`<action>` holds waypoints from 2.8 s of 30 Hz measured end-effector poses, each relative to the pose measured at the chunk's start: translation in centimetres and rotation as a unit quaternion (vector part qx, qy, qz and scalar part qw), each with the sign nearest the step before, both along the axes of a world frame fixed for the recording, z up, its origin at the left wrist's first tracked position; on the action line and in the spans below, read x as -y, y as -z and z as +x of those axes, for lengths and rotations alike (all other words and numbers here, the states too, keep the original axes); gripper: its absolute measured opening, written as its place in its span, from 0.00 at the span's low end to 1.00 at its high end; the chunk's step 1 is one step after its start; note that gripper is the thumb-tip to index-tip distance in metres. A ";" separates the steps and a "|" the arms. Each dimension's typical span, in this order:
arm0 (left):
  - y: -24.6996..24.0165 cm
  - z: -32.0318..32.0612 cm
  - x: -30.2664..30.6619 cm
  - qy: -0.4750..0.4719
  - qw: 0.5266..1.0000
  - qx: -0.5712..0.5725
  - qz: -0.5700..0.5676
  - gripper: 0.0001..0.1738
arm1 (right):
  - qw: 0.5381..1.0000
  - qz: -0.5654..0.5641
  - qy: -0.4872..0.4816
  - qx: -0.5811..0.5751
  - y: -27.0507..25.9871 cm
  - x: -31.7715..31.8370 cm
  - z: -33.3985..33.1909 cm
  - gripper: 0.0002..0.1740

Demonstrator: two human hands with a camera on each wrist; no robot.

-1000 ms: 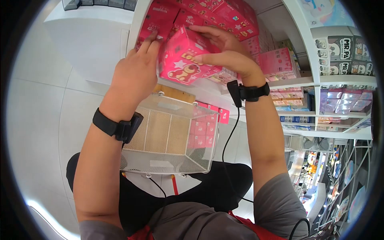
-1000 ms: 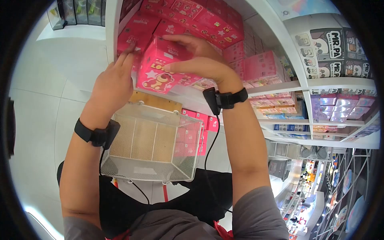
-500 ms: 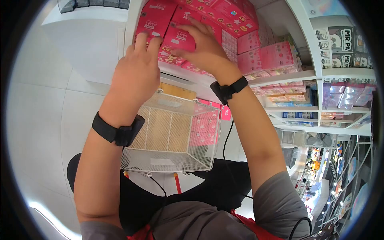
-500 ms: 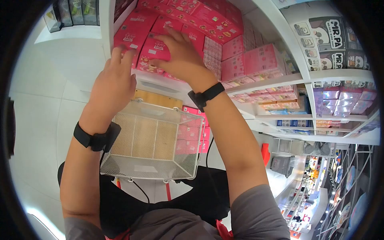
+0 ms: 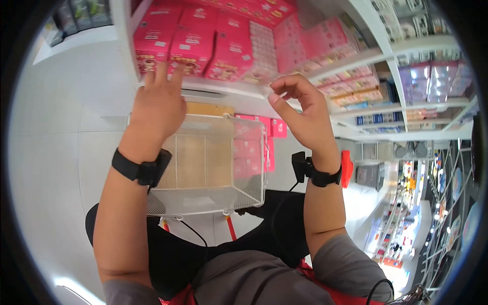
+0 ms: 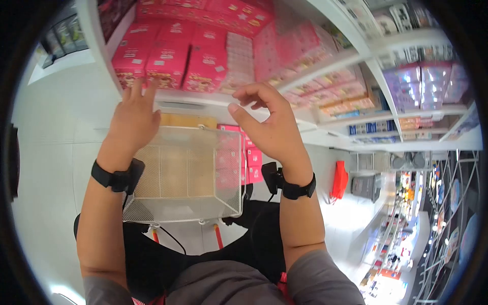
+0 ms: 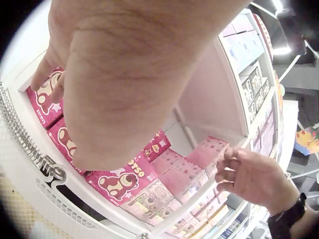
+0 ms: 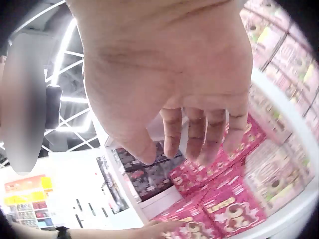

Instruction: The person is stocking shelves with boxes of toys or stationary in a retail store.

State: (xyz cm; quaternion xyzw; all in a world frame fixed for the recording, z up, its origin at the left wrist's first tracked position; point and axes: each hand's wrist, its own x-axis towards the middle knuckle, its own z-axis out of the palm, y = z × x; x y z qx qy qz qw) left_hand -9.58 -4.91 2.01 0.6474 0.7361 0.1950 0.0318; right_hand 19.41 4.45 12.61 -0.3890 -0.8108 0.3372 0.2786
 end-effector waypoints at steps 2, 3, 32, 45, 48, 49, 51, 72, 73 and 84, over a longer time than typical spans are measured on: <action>-1.3 0.9 0.3 0.005 1.000 -0.005 -0.028 0.40 | 0.997 -0.072 0.028 0.018 0.5 0.9 4.0 0.14; -1.8 1.6 0.6 0.021 1.000 0.005 -0.003 0.31 | 0.992 -0.114 0.051 0.028 0.8 0.9 6.2 0.13; -2.1 8.5 3.5 0.102 0.954 0.272 -0.070 0.09 | 0.846 0.013 0.078 0.527 34.6 -9.3 25.7 0.60; -3.3 8.6 5.7 0.153 0.939 0.294 -0.093 0.14 | 0.885 -0.201 0.090 0.410 13.2 -7.5 27.9 0.55; -3.3 8.4 6.6 0.188 0.945 0.252 -0.091 0.16 | 0.900 -0.188 0.061 0.388 2.6 -1.7 22.1 0.51; -3.6 8.3 6.9 0.184 0.944 0.255 -0.101 0.18 | 0.900 -0.190 0.053 0.387 -0.9 0.2 19.7 0.51; -4.6 8.3 7.6 0.180 0.939 0.266 -0.127 0.22 | 0.922 -0.157 0.011 0.353 -5.4 3.5 16.0 0.52; -6.5 1.6 7.7 0.034 0.972 0.232 0.014 0.47 | 0.962 0.256 -0.035 0.087 -4.4 -8.3 -22.8 0.51; -6.4 1.3 7.5 0.030 0.974 0.224 0.013 0.47 | 0.962 0.265 -0.055 0.040 -3.2 -9.8 -24.0 0.52; -5.5 -0.7 6.9 0.014 0.984 0.175 -0.010 0.44 | 0.985 0.131 -0.076 0.080 -1.8 -14.3 -28.3 0.53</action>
